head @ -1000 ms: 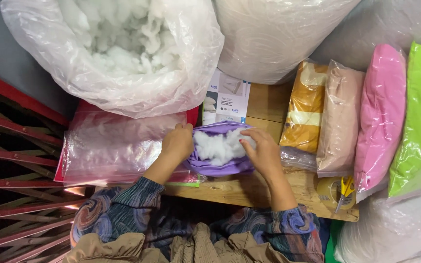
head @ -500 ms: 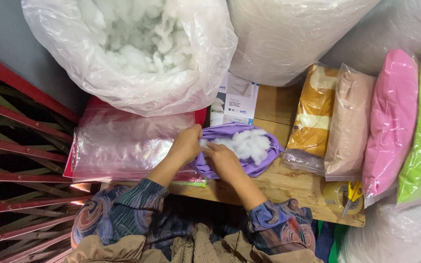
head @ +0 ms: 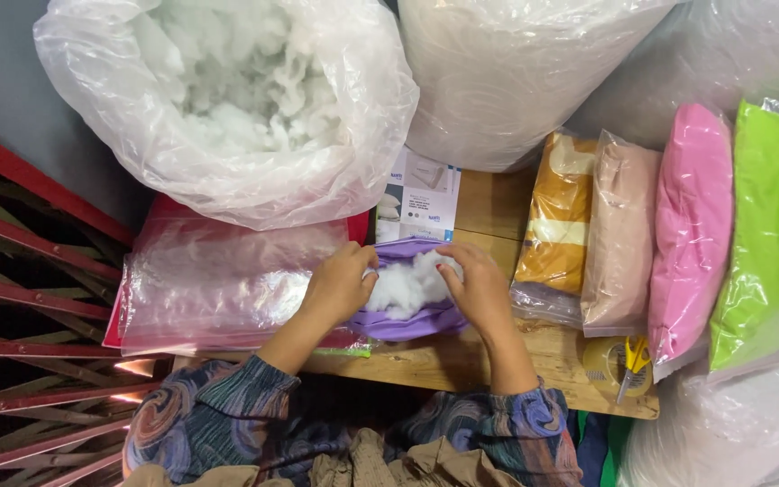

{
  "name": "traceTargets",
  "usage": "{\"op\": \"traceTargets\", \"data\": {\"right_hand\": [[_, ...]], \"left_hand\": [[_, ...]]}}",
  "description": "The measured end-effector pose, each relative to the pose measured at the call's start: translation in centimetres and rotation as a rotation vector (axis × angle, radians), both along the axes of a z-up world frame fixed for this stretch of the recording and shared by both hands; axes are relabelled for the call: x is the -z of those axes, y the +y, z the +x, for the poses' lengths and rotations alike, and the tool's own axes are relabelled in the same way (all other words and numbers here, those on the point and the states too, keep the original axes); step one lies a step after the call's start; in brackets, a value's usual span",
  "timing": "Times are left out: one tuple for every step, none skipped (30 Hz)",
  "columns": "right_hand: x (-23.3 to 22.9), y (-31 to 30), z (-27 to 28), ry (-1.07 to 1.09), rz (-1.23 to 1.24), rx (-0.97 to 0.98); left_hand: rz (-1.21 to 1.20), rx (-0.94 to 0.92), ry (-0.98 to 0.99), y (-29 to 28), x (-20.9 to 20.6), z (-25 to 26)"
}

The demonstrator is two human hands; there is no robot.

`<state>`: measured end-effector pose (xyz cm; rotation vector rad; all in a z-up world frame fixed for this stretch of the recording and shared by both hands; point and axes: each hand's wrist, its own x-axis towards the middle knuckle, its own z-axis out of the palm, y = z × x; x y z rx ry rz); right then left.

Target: Stuffing a purple pillowcase with white synthetic fiber filling from a large bag.

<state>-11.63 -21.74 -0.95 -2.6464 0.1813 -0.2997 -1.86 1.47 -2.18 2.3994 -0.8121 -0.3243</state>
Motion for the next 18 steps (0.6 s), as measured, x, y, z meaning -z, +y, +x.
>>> {"op": "traceTargets", "data": {"right_hand": [[0.4,-0.2,-0.2,-0.002,-0.003,0.002],[0.6,-0.5,-0.2,0.038,0.005,-0.014],[0.9,-0.9,-0.1,0.079,0.013,-0.031],[1.2,-0.5,-0.1,0.073,0.008,-0.028],[1.5,-0.1,0.0,0.144,-0.014,-0.074],[1.9,0.4,0.1,0.218,-0.035,-0.121],[3.0,0.5,0.2,0.214,-0.037,-0.118],[4.1,0.6,0.3,0.270,-0.101,-0.140],[5.3,0.8,0.5,0.327,-0.165,-0.161],[5.6,1.0,0.6,0.327,-0.165,-0.159],[6.0,1.2,0.7,0.352,-0.207,-0.169],[6.4,1.3,0.9,0.375,-0.249,-0.178],[7.5,0.6,1.2,0.374,-0.250,-0.175],[8.7,0.2,1.3,0.384,-0.289,-0.173],[9.9,-0.2,1.4,0.394,-0.328,-0.170],[10.3,-0.7,1.5,0.391,-0.329,-0.169],[10.7,-1.2,1.7,0.385,-0.338,-0.146],[11.2,-1.5,1.4,0.386,-0.343,-0.124]], "left_hand": [[-0.003,0.002,-0.002,-0.5,0.2,-0.5],[-0.008,0.032,-0.017,-1.0,0.4,-0.8],[-0.012,0.061,-0.032,-1.6,0.5,-1.2],[-0.016,0.064,-0.038,-2.3,0.9,-1.5],[0.006,0.113,-0.054,-2.9,1.4,-1.7],[0.030,0.160,-0.068,-3.5,1.9,-2.1],[0.028,0.161,-0.072,-3.9,2.1,-2.5],[0.065,0.209,-0.103,-4.3,2.3,-2.8],[0.103,0.257,-0.135,-4.7,2.5,-3.1],[0.103,0.258,-0.135,-5.1,4.2,-3.2],[0.168,0.286,-0.172,-5.5,5.9,-3.3],[0.233,0.314,-0.212,-5.9,7.6,-3.2],[0.233,0.316,-0.214,-6.0,8.2,-3.0],[0.259,0.303,-0.215,-5.9,8.9,-3.0],[0.285,0.290,-0.215,-5.8,9.7,-3.0],[0.285,0.289,-0.219,-5.8,9.8,-2.7],[0.291,0.279,-0.237,-5.9,9.9,-2.4],[0.300,0.272,-0.248,-5.8,10.1,-2.6]]}}
